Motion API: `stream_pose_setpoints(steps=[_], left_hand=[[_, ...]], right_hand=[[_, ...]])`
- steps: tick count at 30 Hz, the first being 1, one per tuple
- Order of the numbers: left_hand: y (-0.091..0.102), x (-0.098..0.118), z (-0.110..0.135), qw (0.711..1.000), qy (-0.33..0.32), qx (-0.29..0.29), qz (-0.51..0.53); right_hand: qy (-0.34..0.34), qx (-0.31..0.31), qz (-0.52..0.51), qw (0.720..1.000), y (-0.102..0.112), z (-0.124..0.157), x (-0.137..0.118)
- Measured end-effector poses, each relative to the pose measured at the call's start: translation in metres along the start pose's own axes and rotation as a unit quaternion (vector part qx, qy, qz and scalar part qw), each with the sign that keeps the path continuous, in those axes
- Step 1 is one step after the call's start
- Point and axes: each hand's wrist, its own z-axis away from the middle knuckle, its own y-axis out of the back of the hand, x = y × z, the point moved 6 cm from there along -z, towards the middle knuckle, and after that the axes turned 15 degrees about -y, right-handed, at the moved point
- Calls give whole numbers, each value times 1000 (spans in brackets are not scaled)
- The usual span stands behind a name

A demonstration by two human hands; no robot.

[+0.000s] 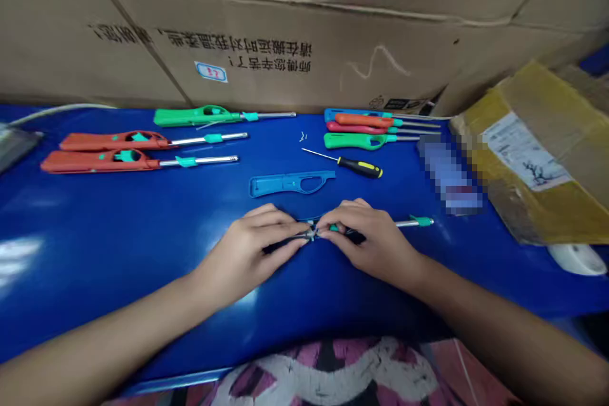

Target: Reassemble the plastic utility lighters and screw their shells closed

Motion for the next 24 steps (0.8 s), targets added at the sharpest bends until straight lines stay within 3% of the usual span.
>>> stream_pose_setpoints(steps=[24], left_hand=[[-3, 1, -3, 1000, -9, -9, -1]], right_hand=[[25, -21, -5, 999, -2, -1, -5]])
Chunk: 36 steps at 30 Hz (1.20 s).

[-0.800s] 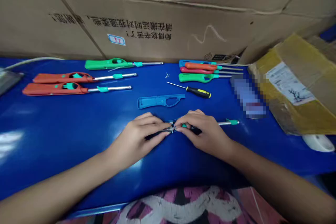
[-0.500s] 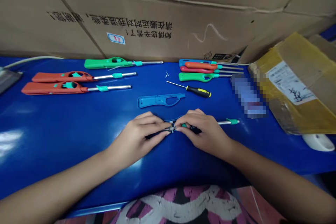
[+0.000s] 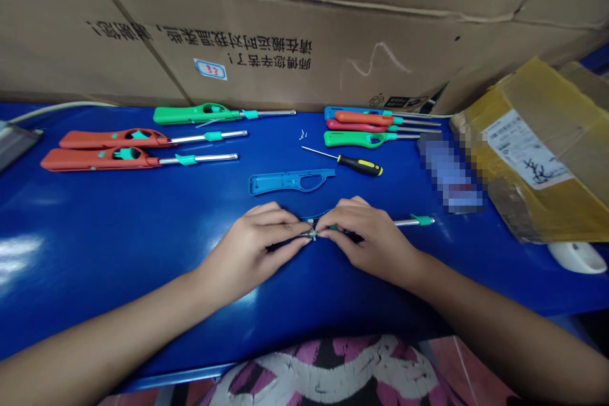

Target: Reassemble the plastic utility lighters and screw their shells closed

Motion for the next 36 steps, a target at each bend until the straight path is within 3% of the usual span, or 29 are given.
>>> stream_pose_setpoints(steps=[10, 17, 24, 36], left_hand=[[2, 1, 0, 1000, 3, 15, 6], [5, 1, 0, 1000, 6, 15, 5], [6, 1, 0, 1000, -7, 15, -10], [2, 0, 0, 1000, -1, 12, 4]], right_hand=[[-5, -4, 9, 1000, -1, 4, -2], [0, 33, 30, 999, 4, 4, 0], [-20, -3, 80, 997, -3, 3, 6], [57, 15, 113, 992, -1, 6, -3]])
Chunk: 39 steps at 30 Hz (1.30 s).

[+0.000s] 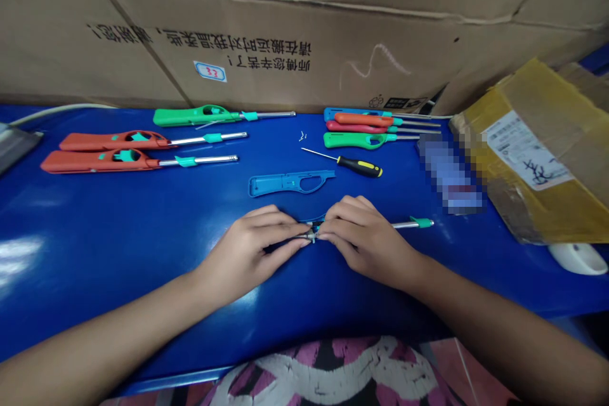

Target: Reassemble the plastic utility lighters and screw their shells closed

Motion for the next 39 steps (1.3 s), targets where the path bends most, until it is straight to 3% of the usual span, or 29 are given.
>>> stream_pose_setpoints(steps=[7, 12, 20, 39], left_hand=[[2, 1, 0, 1000, -6, 6, -19], [6, 4, 1, 998, -23, 6, -59], [7, 8, 1, 995, -59, 25, -75], [7, 0, -1, 997, -9, 33, -72]], right_hand=[[-8, -1, 4, 1000, 0, -1, 0], [-68, -19, -56, 996, -1, -2, 5], [-88, -16, -130, 987, 4, -6, 4], [-124, 0, -122, 985, 2, -5, 9]])
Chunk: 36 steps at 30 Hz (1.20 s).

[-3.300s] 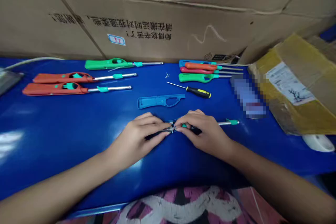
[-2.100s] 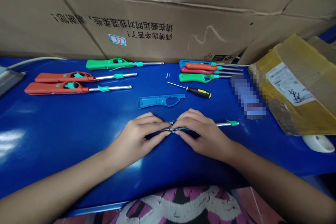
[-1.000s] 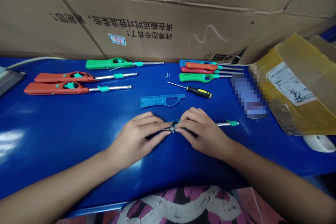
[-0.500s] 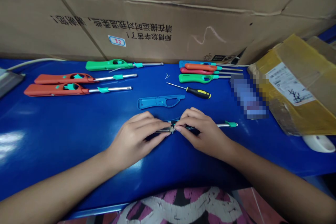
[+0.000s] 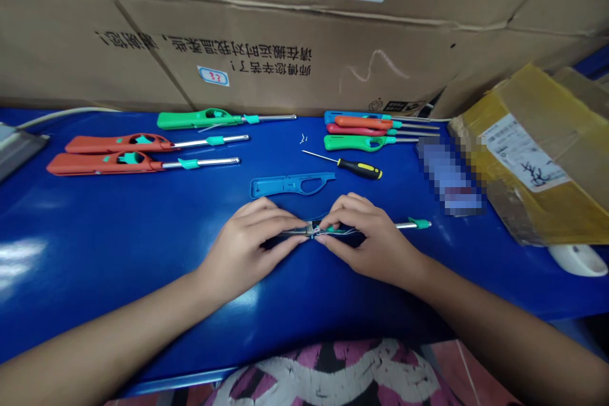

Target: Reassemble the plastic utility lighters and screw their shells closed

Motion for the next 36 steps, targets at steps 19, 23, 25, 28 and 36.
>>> stream_pose_setpoints(steps=[19, 23, 25, 28, 36], left_hand=[[-3, -3, 1, 999, 20, -10, 32], [-3, -3, 4, 999, 32, -5, 25], [-2, -3, 4, 999, 34, -4, 30], [-2, -4, 4, 999, 31, 2, 32], [-2, -4, 2, 999, 20, 7, 29]], right_hand=[[34, 8, 22, 999, 2, 2, -5], [28, 6, 47, 998, 2, 3, -6], [28, -2, 78, 997, 0, 4, -6], [27, -7, 108, 994, -3, 4, -6], [28, 11, 120, 992, -7, 1, -5]])
